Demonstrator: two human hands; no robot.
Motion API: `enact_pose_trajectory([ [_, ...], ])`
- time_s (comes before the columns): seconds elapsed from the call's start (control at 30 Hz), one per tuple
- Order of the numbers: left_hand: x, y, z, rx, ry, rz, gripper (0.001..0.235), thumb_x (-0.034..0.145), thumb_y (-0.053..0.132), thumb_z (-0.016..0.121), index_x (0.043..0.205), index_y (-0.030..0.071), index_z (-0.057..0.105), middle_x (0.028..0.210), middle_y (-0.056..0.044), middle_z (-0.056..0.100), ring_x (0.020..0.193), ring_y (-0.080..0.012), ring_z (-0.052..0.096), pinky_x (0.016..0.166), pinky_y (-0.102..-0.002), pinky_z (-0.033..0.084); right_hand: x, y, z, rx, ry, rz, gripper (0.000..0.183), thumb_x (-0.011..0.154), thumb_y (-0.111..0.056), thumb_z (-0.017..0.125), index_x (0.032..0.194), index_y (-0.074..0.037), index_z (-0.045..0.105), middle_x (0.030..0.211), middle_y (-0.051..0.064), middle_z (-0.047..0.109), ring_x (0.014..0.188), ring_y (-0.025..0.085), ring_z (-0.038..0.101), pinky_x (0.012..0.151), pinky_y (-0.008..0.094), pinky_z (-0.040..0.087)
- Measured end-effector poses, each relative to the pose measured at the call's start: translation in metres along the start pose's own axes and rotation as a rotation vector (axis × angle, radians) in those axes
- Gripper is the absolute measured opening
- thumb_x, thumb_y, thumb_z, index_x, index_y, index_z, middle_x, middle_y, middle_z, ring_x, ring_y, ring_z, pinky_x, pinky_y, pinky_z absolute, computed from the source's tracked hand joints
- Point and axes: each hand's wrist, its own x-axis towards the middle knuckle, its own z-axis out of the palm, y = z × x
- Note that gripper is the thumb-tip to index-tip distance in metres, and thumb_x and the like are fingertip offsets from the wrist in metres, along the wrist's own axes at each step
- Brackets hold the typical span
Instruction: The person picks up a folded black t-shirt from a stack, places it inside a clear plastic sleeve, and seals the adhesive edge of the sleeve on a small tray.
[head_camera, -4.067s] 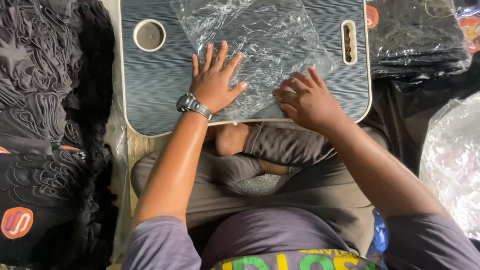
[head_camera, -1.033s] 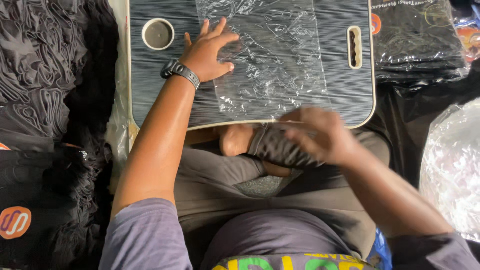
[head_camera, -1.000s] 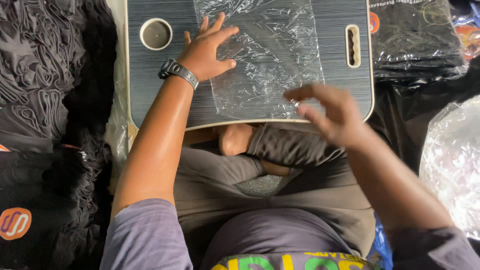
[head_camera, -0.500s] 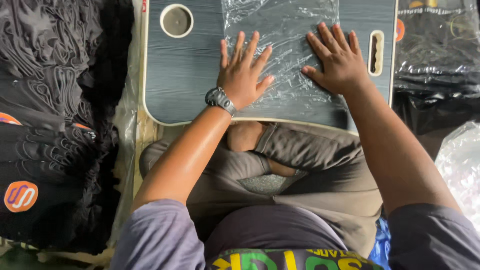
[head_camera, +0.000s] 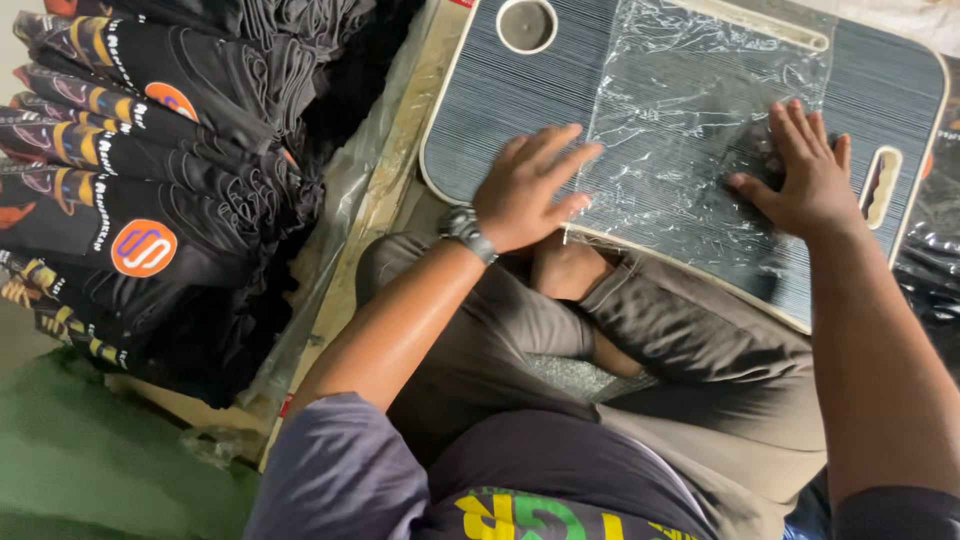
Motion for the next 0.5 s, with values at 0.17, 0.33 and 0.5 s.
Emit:
enact_pose_trajectory([
  [0.17,-0.09,-0.073,-0.083,-0.078,0.454,-0.363,0.021,0.086,0.009,0.06,0.105,0.001,0.063,0.101,-0.016,0.065,0.093,-0.0333,0.062,0.082,-0.04,0.047,0.006,0.074,0.019,-0.176,0.417,-0.359,0.052,0.108,-0.045,0.056,0.132,0.0,0.066,0.139,0.026,0.06,0.13,0.046,0.048,0.1,0.063,0.036],
  [0.33,-0.222,-0.11,-0.159,0.129,0.647,-0.789,0.012,0.087,0.012,0.061,0.096,0.005,0.067,0.082,-0.009,0.066,0.059,-0.0196,0.062,0.061,-0.033,0.05,0.032,0.125,0.034,-0.04,0.131,-0.413,0.038,0.106,-0.026,0.06,0.132,0.001,0.069,0.111,0.024,0.068,0.099,0.031,0.064,0.096,0.042,0.047],
  [0.5,-0.314,-0.121,-0.205,0.076,0.917,-1.093,0.012,0.087,0.016,0.057,0.093,0.01,0.065,0.085,-0.006,0.068,0.072,-0.0191,0.066,0.06,-0.033,0.051,0.005,-0.212,0.163,-0.205,-0.229,-0.408,0.013,0.073,-0.02,0.063,0.082,-0.012,0.063,0.087,0.009,0.06,0.086,0.029,0.058,0.085,0.037,0.042],
])
